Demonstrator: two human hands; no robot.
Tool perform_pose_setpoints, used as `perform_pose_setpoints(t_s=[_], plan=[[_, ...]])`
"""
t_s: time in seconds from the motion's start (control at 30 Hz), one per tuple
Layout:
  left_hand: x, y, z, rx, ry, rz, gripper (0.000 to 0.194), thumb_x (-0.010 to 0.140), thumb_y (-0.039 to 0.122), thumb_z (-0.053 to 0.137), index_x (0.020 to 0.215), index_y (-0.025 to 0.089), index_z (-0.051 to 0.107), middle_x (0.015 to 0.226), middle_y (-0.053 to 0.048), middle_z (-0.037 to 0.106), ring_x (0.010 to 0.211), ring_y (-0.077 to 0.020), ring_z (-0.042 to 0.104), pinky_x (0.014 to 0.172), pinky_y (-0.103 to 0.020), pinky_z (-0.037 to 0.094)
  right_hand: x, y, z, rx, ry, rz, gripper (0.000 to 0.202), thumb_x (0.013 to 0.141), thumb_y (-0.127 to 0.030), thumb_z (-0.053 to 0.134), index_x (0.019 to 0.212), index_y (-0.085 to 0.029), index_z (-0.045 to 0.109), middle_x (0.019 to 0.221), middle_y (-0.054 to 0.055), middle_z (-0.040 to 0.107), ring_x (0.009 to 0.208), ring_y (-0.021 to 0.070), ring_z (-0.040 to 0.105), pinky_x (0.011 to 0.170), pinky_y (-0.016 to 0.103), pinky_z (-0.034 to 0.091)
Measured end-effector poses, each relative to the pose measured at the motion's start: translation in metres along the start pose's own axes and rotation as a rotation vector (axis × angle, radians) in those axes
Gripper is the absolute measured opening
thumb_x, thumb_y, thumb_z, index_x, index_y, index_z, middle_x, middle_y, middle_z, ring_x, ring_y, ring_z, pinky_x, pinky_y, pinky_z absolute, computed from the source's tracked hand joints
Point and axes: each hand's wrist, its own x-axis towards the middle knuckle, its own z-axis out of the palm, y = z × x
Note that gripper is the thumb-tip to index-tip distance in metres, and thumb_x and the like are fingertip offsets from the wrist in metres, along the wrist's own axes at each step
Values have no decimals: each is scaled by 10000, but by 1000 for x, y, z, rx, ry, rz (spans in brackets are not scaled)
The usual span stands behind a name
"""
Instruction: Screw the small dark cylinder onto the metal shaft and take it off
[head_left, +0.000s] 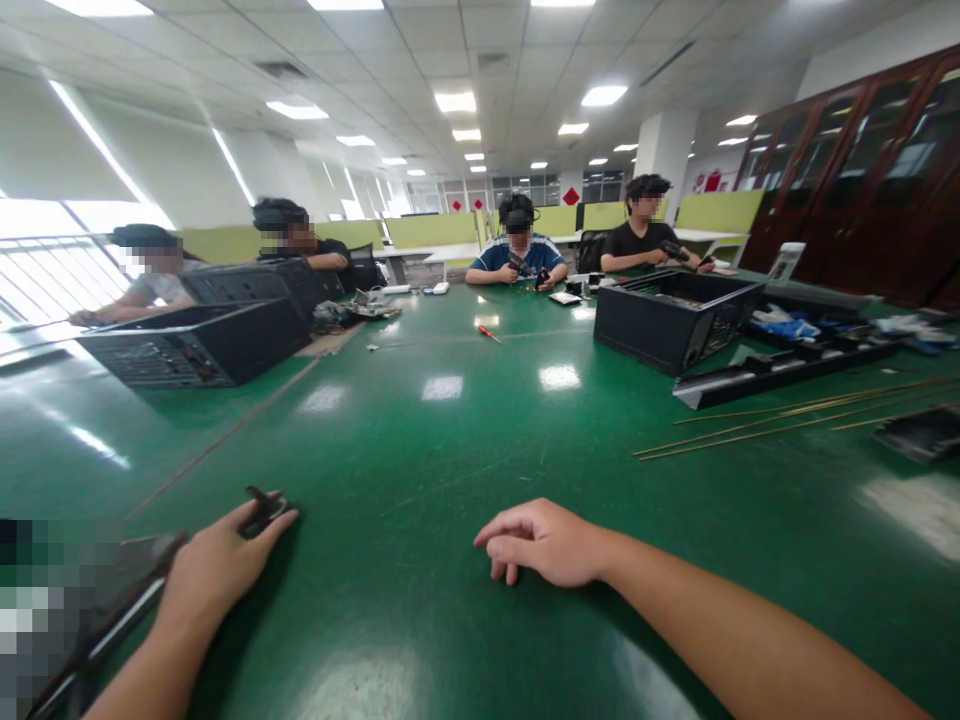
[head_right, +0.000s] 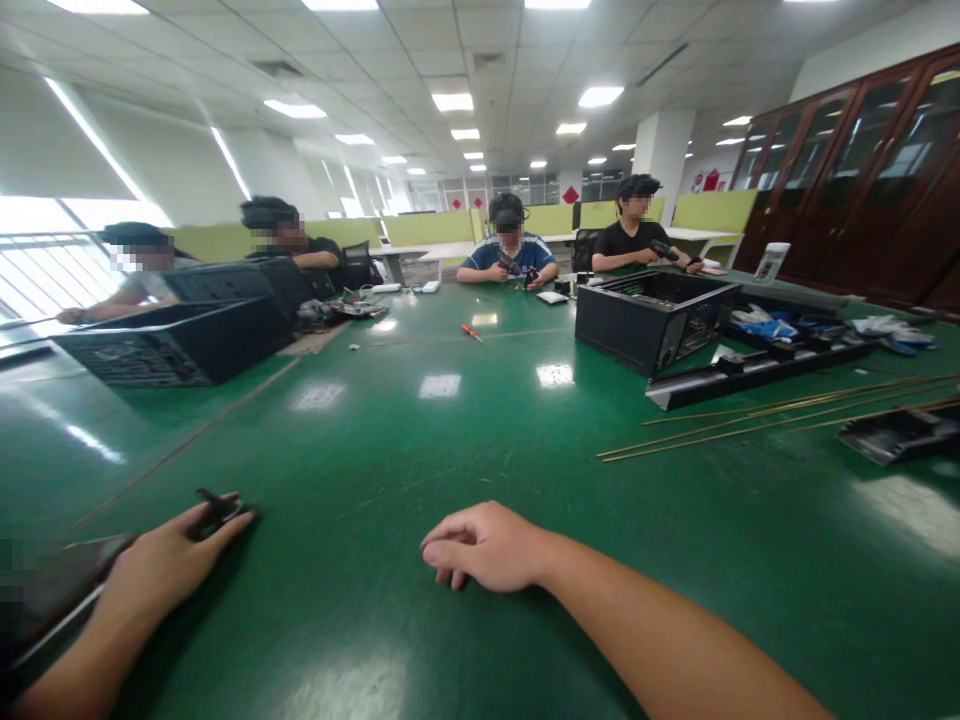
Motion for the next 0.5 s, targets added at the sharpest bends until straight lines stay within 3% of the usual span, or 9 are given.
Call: perform_pose_setpoints(t_s=[0.1, 0.17, 0.3, 0.4, 0.5], plan=[[-20, 40, 12, -14, -173, 185, 448, 739, 525, 664, 1040, 200, 727, 845, -55, 759, 782, -280, 708, 745, -373, 556, -3, -4, -11, -26, 102, -25, 527, 887, -396, 644, 1334, -138, 536, 889, 63, 696, 656, 127, 640, 634, 257, 481], [-41, 78, 20, -121, -240, 407, 420, 794, 495, 631, 1068, 190, 722, 1022, -84, 747, 908, -263, 706, 859, -355, 545, -8, -12, -21, -125, 221, -66, 696, 808, -356, 737, 1410, -172, 442, 1014, 81, 691, 716, 131, 640, 660, 260, 486], [-84, 148, 34, -231, -402, 800, 297, 879, 328, 568, 1135, 272, 709, 1058, -52, 709, 914, -191, 685, 852, -290, 540, -22, -34, -37, -386, 311, -78, 880, 728, -322, 797, 1478, -234, 346, 1275, 129, 590, 914, 183, 633, 726, 294, 494], [-102, 171, 46, -261, -422, 921, 334, 858, 231, 573, 1170, 274, 686, 1028, -59, 704, 891, -189, 682, 810, -291, 546, -28, -44, -36, -534, 285, -57, 924, 691, -340, 821, 1484, -258, 354, 1335, 124, 553, 1002, 219, 608, 811, 344, 490], [-108, 169, 61, -309, -373, 887, 505, 796, 189, 632, 1295, 248, 576, 1010, -62, 710, 896, -208, 683, 821, -329, 555, -27, -40, -28, -582, 347, -66, 879, 680, -370, 826, 1443, -250, 405, 1247, 98, 609, 969, 222, 614, 829, 351, 484]])
